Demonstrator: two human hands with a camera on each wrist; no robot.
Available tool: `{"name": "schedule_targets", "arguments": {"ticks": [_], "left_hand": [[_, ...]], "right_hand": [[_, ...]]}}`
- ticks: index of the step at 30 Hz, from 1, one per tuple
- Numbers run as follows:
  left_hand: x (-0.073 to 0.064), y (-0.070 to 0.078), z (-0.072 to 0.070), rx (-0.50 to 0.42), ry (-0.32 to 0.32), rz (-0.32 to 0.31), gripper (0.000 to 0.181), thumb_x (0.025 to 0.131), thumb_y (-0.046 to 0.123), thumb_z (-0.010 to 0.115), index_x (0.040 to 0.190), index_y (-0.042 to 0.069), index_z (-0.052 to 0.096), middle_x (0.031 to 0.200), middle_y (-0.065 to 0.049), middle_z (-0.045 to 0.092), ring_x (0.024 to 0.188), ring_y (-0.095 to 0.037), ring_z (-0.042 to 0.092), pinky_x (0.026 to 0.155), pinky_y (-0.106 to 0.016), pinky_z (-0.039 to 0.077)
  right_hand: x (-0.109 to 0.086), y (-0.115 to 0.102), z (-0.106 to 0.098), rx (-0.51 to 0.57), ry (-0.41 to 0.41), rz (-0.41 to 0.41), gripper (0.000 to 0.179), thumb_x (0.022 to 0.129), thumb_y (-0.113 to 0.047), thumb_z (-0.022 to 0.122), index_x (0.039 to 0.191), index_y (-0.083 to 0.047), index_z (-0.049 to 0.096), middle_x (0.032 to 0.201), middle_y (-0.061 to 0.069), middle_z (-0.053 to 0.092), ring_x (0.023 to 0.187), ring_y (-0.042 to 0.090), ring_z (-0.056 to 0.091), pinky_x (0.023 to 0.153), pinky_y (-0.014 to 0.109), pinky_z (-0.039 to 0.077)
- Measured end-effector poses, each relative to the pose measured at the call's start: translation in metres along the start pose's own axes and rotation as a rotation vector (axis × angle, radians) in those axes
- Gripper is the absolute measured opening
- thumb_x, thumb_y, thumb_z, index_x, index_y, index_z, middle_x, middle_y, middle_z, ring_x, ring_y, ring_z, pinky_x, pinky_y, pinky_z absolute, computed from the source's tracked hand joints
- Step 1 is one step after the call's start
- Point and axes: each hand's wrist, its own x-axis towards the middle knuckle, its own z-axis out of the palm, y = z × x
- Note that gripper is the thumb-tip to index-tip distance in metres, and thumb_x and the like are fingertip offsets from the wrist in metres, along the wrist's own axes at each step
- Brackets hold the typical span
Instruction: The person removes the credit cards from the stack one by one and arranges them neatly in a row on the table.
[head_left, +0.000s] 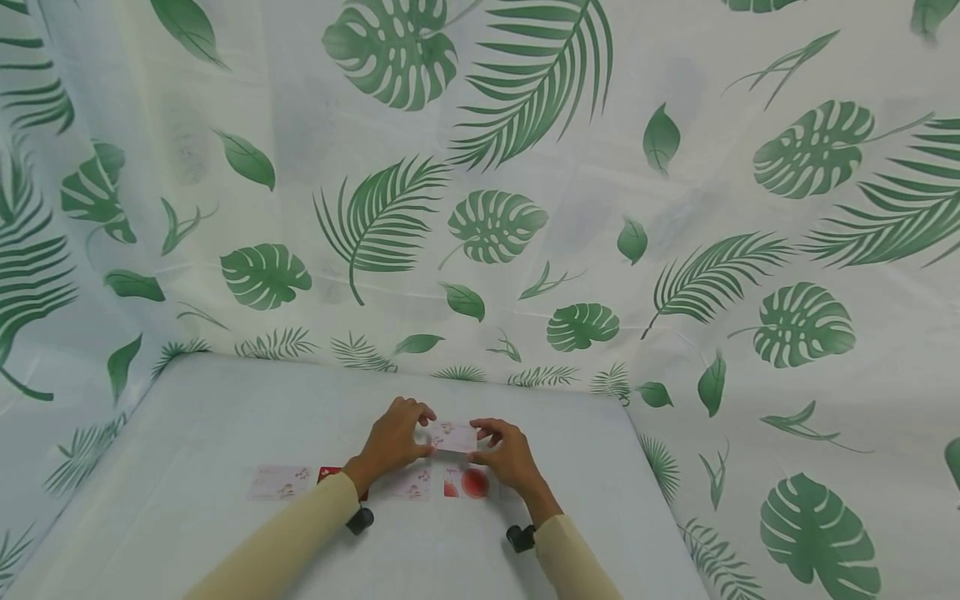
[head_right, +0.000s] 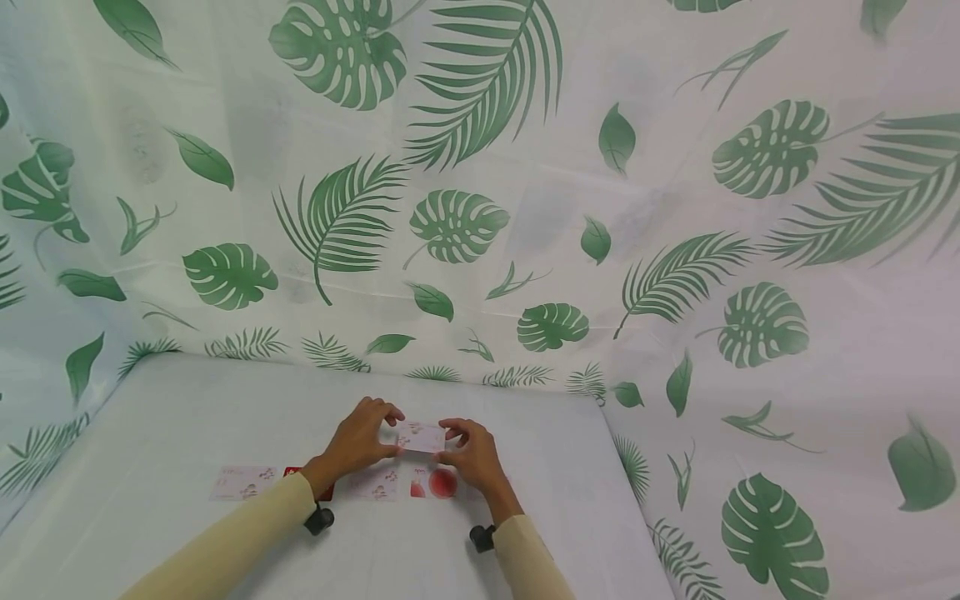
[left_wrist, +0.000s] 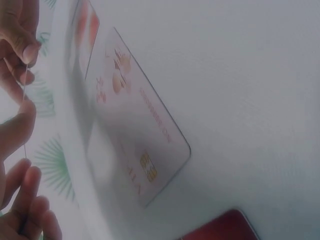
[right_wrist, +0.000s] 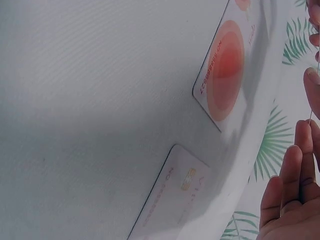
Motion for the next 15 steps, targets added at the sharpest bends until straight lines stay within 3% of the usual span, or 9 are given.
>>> {"name": "schedule_targets", "arguments": {"ticks": [6,15], "left_hand": [[0.0002,0.0071,0.0,-0.029,0.009,0.007,0.051,0.079,0.03,0.096,0.121,0.016,0.071,0.105,-0.002,0.069,0.102,-0.016,0.053,0.088,-0.037,0.056],[0.0014,0.0109,0.0054,-0.01,0.007,0.016,0.049,0.08,0.033,0.095,0.12,0.018,0.071,0.104,0.002,0.068,0.1,-0.013,0.053,0.087,-0.033,0.057]], "right_hand": [[-0.0037,0.0004,-0.0052,-0.002,0.004,0.006,0.055,0.08,-0.012,0.093,0.13,-0.021,0.074,0.11,0.003,0.071,0.099,0.02,0.057,0.085,0.033,0.047],[-0.0075,0.0058,-0.0102,0.004,0.015,0.009,0.054,0.08,-0.011,0.093,0.129,-0.022,0.075,0.11,0.003,0.071,0.099,0.021,0.057,0.083,0.032,0.047]]}}
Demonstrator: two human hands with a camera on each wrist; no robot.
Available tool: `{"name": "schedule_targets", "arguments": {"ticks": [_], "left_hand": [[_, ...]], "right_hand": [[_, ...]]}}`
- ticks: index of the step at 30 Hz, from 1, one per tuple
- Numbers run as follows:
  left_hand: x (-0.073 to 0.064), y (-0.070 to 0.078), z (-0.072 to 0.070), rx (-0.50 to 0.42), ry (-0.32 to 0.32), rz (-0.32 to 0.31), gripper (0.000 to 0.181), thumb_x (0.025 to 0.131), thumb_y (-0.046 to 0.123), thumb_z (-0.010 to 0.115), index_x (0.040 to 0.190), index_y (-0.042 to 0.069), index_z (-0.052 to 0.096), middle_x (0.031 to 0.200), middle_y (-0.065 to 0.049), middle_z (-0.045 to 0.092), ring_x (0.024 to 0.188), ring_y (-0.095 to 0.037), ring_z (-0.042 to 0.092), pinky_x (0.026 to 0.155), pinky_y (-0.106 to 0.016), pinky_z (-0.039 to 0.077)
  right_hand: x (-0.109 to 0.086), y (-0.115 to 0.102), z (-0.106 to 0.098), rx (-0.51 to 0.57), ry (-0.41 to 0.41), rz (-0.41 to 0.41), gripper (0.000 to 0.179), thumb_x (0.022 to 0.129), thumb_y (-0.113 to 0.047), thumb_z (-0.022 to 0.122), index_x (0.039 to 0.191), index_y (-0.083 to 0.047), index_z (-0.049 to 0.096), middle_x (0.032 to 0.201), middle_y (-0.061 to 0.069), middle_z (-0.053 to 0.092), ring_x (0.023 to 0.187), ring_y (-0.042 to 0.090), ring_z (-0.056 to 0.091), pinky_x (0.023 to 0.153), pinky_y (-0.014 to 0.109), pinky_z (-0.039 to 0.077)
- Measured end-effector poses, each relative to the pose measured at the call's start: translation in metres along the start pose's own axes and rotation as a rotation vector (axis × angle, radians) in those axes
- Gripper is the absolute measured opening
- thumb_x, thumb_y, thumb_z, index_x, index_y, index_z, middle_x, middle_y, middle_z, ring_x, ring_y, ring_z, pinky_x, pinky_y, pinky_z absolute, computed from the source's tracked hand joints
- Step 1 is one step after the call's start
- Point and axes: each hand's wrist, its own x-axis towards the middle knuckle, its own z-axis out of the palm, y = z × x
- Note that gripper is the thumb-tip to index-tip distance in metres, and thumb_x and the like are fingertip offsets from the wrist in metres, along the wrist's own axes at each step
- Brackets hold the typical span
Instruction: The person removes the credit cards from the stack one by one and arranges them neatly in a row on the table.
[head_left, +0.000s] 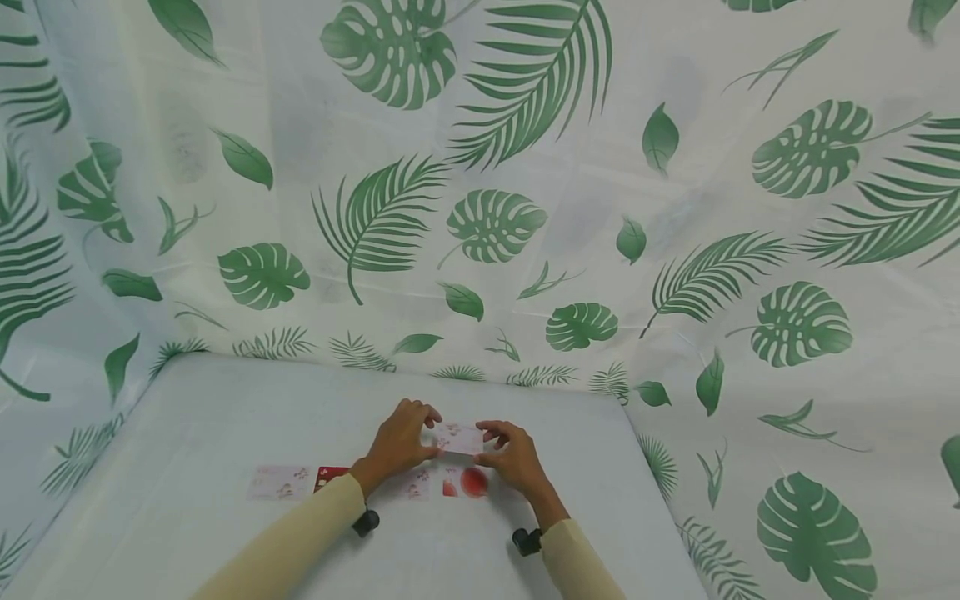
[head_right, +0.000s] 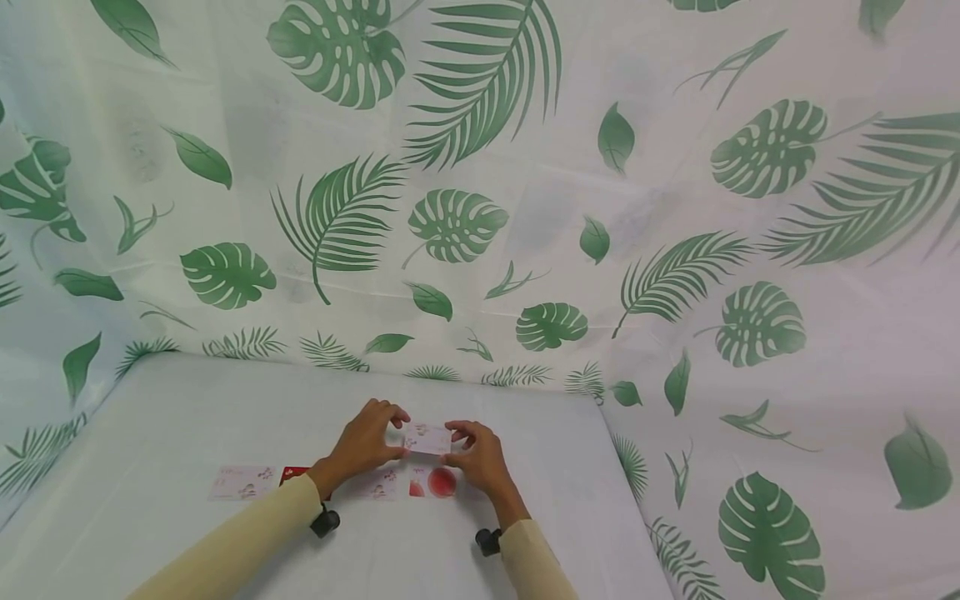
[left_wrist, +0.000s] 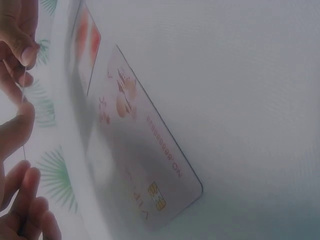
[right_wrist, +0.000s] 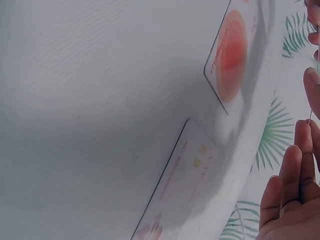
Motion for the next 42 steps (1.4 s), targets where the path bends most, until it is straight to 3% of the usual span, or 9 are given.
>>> {"name": "schedule_targets", "arguments": {"ticks": [20,42], "left_hand": [[0.001,0.008,0.008,-0.01,-0.007,0.086,0.048,0.08,0.03,0.095,0.119,0.015,0.072,0.101,0.001,0.068,0.095,-0.013,0.052,0.081,-0.031,0.054],[0.0,0.024,0.016,-0.023,-0.027,0.098,0.041,0.084,0.022,0.091,0.121,0.016,0.073,0.102,0.001,0.068,0.098,-0.013,0.053,0.084,-0.031,0.055]], "right_hand": [[-0.009,0.014,-0.01,0.015,0.025,0.007,0.053,0.08,-0.01,0.093,0.129,-0.023,0.075,0.111,0.004,0.071,0.101,0.023,0.058,0.082,0.032,0.049],[-0.019,0.028,-0.021,0.048,0.043,0.062,0.056,0.078,-0.005,0.092,0.128,-0.027,0.075,0.111,0.001,0.07,0.101,0.021,0.057,0.082,0.031,0.046]]}}
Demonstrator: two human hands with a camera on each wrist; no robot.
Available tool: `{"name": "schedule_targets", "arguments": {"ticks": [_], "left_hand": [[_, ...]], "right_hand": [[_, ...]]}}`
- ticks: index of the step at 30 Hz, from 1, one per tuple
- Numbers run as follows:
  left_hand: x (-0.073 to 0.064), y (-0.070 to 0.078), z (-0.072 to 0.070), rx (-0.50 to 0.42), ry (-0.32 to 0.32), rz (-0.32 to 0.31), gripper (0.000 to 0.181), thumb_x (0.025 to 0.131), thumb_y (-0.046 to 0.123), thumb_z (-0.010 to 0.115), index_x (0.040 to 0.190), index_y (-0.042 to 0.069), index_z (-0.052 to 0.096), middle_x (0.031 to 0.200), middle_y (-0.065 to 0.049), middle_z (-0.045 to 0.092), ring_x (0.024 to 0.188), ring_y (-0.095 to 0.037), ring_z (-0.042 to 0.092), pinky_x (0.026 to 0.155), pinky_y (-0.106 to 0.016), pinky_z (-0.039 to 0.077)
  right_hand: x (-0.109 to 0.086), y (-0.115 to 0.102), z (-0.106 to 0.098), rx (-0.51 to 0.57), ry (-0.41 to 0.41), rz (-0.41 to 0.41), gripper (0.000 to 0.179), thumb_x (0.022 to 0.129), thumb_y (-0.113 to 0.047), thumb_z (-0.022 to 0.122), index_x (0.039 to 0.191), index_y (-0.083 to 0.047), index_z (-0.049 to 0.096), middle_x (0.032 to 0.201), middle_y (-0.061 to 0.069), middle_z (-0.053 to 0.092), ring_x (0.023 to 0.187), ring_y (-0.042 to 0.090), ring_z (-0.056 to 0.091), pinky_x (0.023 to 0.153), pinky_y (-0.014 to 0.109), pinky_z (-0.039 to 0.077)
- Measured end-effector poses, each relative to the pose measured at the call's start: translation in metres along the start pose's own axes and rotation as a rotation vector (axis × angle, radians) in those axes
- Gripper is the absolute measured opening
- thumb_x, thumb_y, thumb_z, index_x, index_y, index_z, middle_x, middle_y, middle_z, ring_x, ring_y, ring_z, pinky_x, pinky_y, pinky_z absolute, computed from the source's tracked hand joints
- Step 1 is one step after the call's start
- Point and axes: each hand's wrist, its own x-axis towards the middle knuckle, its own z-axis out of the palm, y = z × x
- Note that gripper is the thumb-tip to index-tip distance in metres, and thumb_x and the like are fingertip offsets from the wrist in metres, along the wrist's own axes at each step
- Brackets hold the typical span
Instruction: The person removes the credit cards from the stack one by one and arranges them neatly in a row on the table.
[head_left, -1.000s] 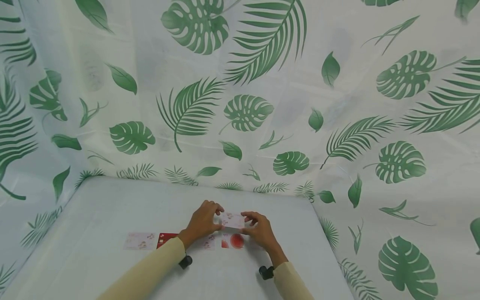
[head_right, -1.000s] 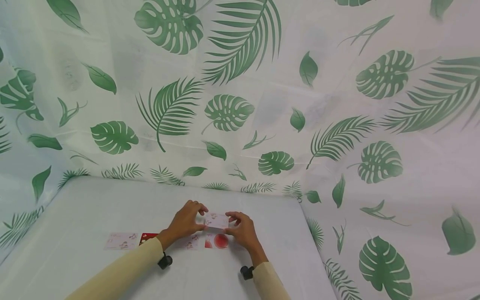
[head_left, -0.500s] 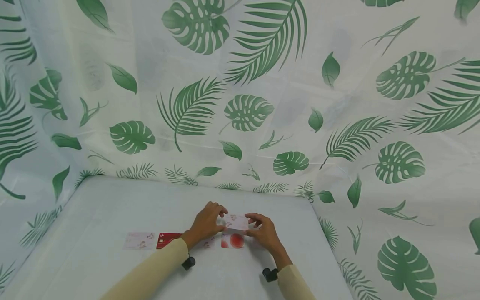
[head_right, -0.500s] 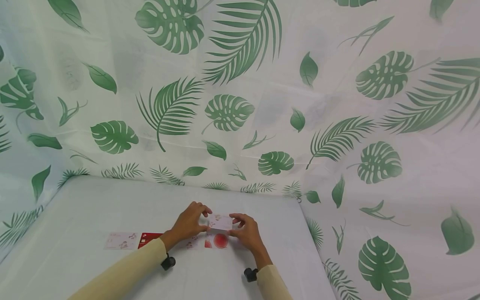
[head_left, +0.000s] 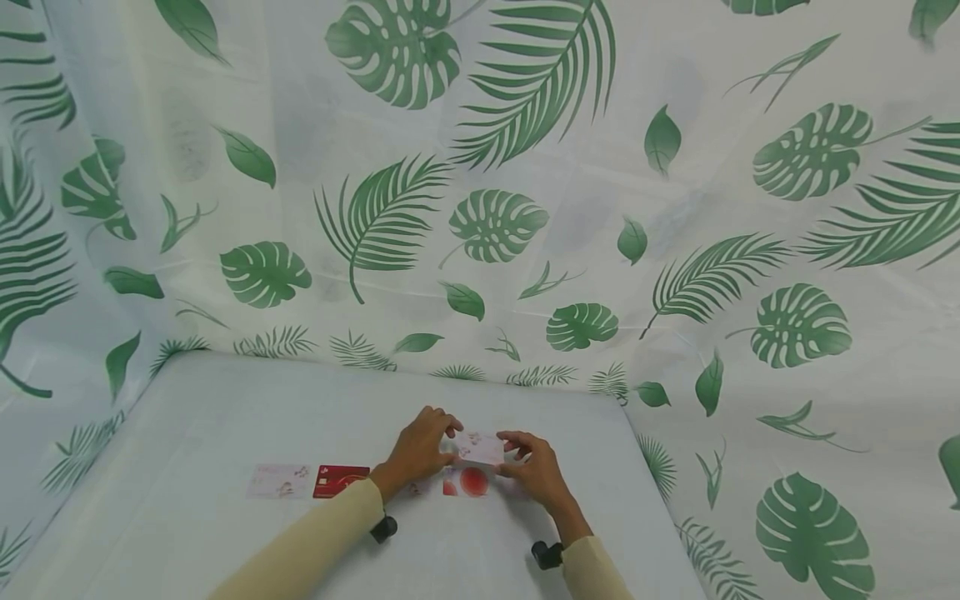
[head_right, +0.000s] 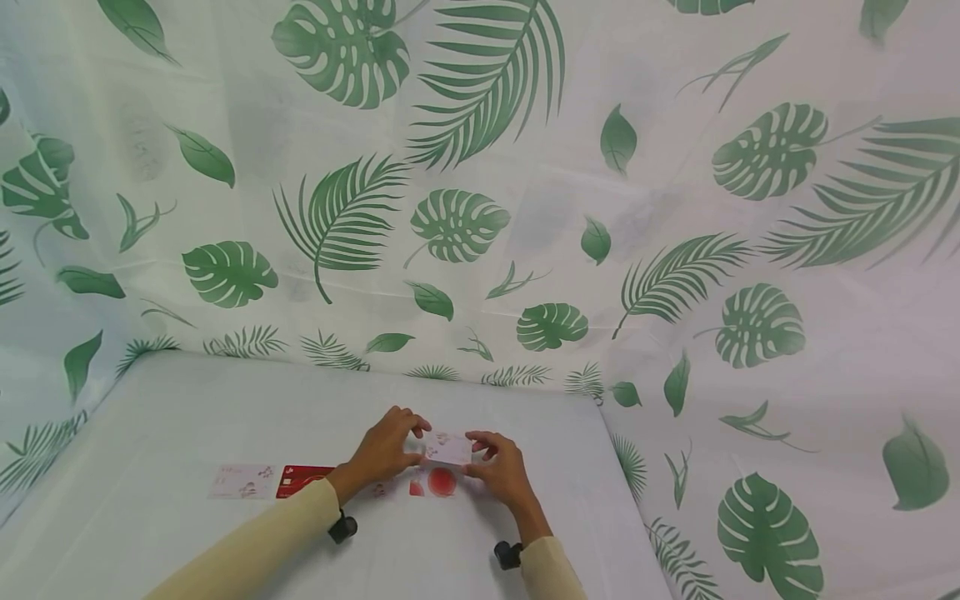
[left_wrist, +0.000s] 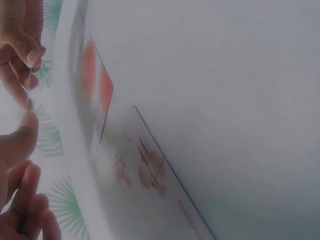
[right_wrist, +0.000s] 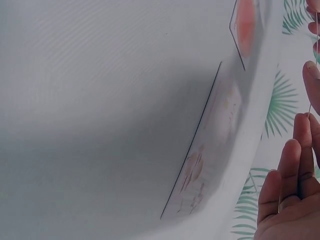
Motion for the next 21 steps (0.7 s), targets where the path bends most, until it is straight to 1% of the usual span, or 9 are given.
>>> {"name": "schedule_targets", "arguments": {"ticks": [4,9,14,16,21], "left_hand": [[0.001,0.002,0.002,0.004,-0.009,-0.006,0.042,0.084,0.022,0.092,0.122,0.017,0.073,0.101,0.003,0.067,0.098,-0.012,0.052,0.084,-0.03,0.054],[0.001,0.004,0.005,-0.009,-0.018,0.0,0.042,0.085,0.021,0.091,0.123,0.017,0.073,0.102,0.002,0.068,0.098,-0.012,0.052,0.084,-0.028,0.054],[0.001,0.005,0.008,-0.02,-0.016,0.016,0.042,0.085,0.022,0.091,0.123,0.016,0.074,0.103,0.002,0.068,0.097,-0.011,0.052,0.083,-0.027,0.054],[0.002,0.006,0.009,-0.024,-0.009,0.033,0.042,0.084,0.022,0.092,0.122,0.015,0.074,0.102,0.001,0.068,0.095,-0.011,0.052,0.082,-0.027,0.054],[0.002,0.01,0.011,-0.036,-0.014,0.043,0.042,0.084,0.022,0.092,0.121,0.014,0.074,0.101,0.0,0.069,0.094,-0.011,0.051,0.081,-0.026,0.053]], "right_hand": [[-0.001,0.003,-0.003,0.0,-0.003,0.005,0.056,0.079,-0.007,0.093,0.128,-0.027,0.075,0.111,0.001,0.07,0.1,0.021,0.057,0.08,0.031,0.047],[-0.004,0.004,-0.006,0.012,0.001,0.003,0.056,0.079,-0.006,0.092,0.128,-0.026,0.075,0.112,0.003,0.07,0.101,0.022,0.057,0.078,0.03,0.047],[-0.008,0.005,-0.01,0.029,-0.003,0.004,0.055,0.08,-0.005,0.092,0.129,-0.023,0.075,0.113,0.004,0.069,0.1,0.023,0.056,0.071,0.027,0.05],[-0.009,0.007,-0.011,0.034,-0.004,0.002,0.055,0.08,-0.005,0.091,0.13,-0.022,0.075,0.113,0.005,0.068,0.1,0.023,0.055,0.067,0.027,0.051],[-0.011,0.01,-0.013,0.029,0.006,0.008,0.055,0.08,-0.005,0.092,0.129,-0.023,0.075,0.113,0.005,0.068,0.099,0.023,0.055,0.071,0.027,0.05]]}}
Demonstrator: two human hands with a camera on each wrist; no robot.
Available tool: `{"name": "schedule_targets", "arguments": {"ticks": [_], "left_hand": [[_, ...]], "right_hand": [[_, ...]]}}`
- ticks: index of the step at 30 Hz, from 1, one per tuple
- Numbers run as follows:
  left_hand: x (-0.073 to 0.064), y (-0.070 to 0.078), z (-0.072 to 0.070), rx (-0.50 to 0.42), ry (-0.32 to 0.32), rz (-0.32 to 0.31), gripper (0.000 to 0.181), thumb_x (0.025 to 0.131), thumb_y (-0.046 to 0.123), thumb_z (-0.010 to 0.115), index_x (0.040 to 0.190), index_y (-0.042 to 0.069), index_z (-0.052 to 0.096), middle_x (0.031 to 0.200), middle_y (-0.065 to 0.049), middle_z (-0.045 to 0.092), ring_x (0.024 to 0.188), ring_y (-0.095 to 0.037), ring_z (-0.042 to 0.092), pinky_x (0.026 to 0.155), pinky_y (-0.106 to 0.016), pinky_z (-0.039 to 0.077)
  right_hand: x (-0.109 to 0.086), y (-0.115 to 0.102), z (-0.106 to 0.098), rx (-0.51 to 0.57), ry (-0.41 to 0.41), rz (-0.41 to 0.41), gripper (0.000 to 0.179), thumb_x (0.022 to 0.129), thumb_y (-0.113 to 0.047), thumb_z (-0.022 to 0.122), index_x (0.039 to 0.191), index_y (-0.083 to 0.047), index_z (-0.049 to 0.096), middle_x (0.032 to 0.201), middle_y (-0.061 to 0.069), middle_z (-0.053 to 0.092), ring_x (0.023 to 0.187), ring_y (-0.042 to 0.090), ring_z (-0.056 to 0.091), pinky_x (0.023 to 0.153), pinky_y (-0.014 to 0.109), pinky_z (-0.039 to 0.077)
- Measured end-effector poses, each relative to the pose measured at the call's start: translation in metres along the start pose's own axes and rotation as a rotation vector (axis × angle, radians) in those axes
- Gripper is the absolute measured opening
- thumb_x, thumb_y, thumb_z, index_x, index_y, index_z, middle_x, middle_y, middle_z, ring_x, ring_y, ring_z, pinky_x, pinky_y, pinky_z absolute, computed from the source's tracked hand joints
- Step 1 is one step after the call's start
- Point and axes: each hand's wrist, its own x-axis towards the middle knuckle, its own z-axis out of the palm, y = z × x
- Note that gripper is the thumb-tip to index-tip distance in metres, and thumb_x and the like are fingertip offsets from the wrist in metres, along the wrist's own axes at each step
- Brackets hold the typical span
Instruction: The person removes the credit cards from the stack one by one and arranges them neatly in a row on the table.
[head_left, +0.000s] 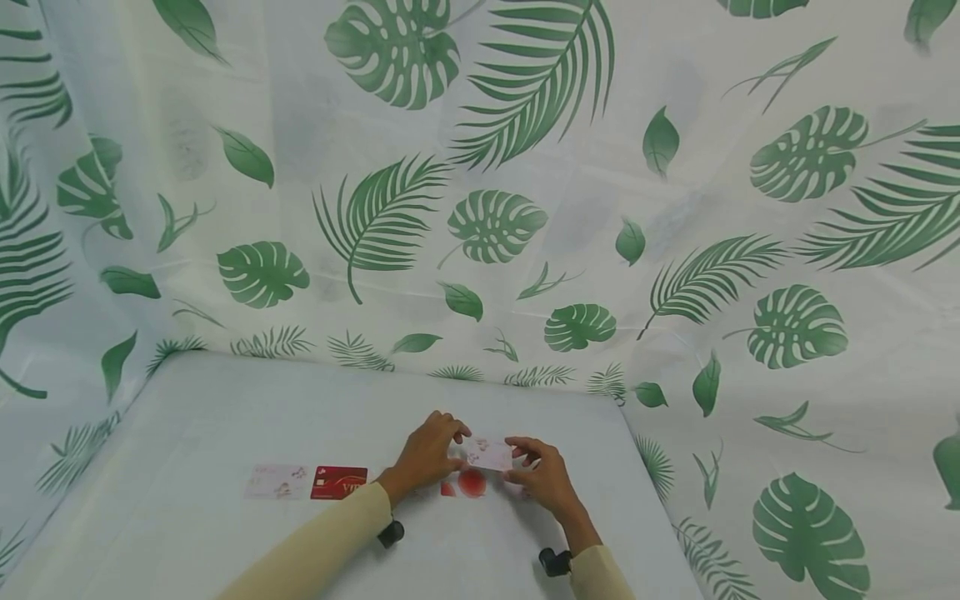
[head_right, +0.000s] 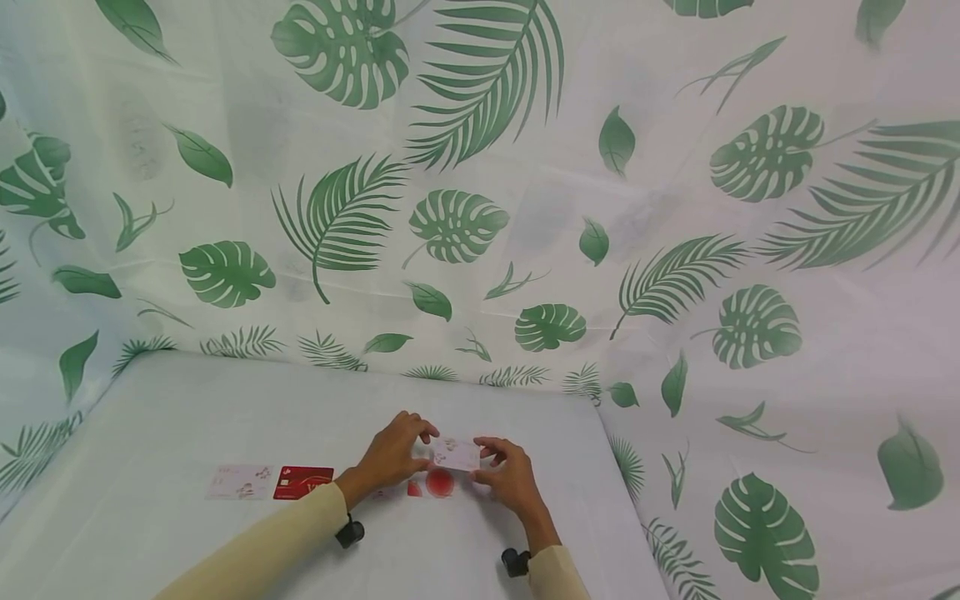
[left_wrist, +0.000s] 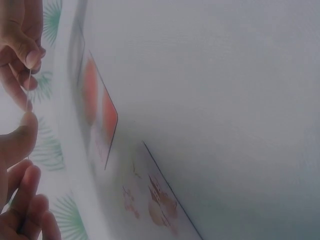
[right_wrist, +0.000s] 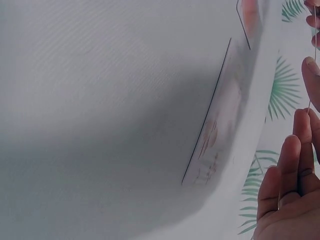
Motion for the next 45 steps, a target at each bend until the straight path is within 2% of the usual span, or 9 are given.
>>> {"name": "schedule_targets", "arguments": {"ticks": [11,25,33,45], "left_hand": [[0.002,0.006,0.006,0.013,0.003,0.022,0.042,0.083,0.025,0.093,0.119,0.013,0.075,0.098,-0.001,0.069,0.092,-0.012,0.051,0.078,-0.026,0.05],[0.006,0.014,0.017,0.023,-0.015,0.008,0.041,0.083,0.027,0.093,0.118,0.016,0.075,0.097,0.001,0.067,0.093,-0.011,0.051,0.079,-0.025,0.052],[0.01,0.016,0.024,0.032,0.001,0.022,0.04,0.082,0.026,0.094,0.116,0.016,0.075,0.096,0.002,0.068,0.091,-0.011,0.051,0.078,-0.024,0.051],[0.012,0.027,0.026,0.047,-0.018,0.014,0.042,0.082,0.029,0.094,0.118,0.016,0.075,0.098,0.001,0.069,0.091,-0.01,0.051,0.079,-0.024,0.05]], "right_hand": [[-0.003,0.006,-0.007,-0.005,0.013,0.022,0.055,0.077,-0.005,0.093,0.125,-0.025,0.077,0.109,0.002,0.069,0.098,0.021,0.056,0.078,0.028,0.046],[-0.009,0.01,-0.014,-0.002,0.023,0.047,0.056,0.076,-0.004,0.093,0.127,-0.023,0.076,0.11,0.005,0.069,0.099,0.022,0.056,0.079,0.03,0.045],[-0.011,0.015,-0.019,-0.003,0.035,0.047,0.057,0.076,-0.002,0.093,0.127,-0.022,0.077,0.109,0.005,0.069,0.098,0.022,0.057,0.078,0.029,0.044],[-0.012,0.024,-0.026,-0.011,0.037,0.066,0.057,0.077,-0.004,0.092,0.127,-0.024,0.076,0.11,0.004,0.069,0.098,0.021,0.055,0.079,0.029,0.044]]}}
